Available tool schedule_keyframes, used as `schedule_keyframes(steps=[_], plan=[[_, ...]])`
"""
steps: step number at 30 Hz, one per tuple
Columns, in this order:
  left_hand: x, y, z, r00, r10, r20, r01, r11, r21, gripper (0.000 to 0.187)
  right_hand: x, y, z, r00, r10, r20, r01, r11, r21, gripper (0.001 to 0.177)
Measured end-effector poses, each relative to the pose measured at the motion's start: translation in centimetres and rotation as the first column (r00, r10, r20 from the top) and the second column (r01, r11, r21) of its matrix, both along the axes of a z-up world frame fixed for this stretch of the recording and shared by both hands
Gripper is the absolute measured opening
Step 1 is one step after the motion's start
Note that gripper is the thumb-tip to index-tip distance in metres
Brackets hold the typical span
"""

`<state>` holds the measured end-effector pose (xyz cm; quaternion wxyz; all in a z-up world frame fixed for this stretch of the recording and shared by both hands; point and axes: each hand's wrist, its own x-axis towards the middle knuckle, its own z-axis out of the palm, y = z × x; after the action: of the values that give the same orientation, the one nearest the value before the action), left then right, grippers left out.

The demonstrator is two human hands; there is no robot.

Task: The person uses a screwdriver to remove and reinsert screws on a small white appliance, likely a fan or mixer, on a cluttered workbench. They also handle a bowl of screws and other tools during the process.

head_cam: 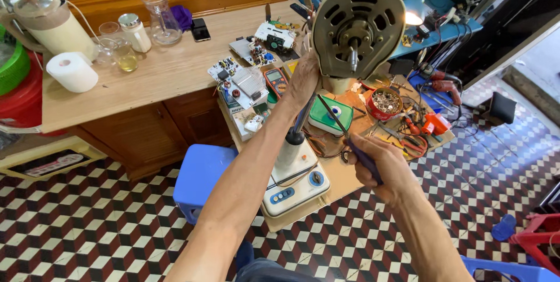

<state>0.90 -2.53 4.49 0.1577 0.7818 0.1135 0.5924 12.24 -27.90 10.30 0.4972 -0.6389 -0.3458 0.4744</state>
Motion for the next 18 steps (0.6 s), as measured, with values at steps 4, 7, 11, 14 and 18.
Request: schedule_keyframes(steps=[4, 7, 11, 14, 18], plan=[[1.0, 0.6, -0.5, 0.988, 0.141, -0.068, -0.132, 0.984, 0.120, 0.030, -0.5, -1.1, -0.8, 0.601, -0.156, 0.784, -0.179, 0.930, 0.322, 0.035], [1.6, 1.1, -0.7, 1.000, -0.028, -0.005, 0.027, 0.987, -0.156, 0.027, -1.3, -1.7, -1.8, -0.136, -0.274, 0.952, -0.283, 0.932, 0.227, 0.026], [1.8, 1.0, -0.7, 0.992, -0.100, 0.074, 0.113, 0.972, -0.208, 0.028, 0.0, -0.6, -1.3, 0.841, -0.052, 0.539, -0.102, 0.962, 0.252, 0.030], [1.6, 0.5, 0.1, 0.999, 0.003, 0.037, -0.005, 0.998, 0.067, 0.028, 1.0, 0.4, 0.1, 0.997, 0.032, -0.068, -0.032, 0.999, 0.007, 0.034], [1.4, -0.9, 0.7, 0.819, -0.401, 0.410, 0.565, 0.446, -0.694, 0.042, -0.4, -1.9, 0.1, 0.431, -0.262, 0.864, -0.179, 0.913, 0.366, 0.031]])
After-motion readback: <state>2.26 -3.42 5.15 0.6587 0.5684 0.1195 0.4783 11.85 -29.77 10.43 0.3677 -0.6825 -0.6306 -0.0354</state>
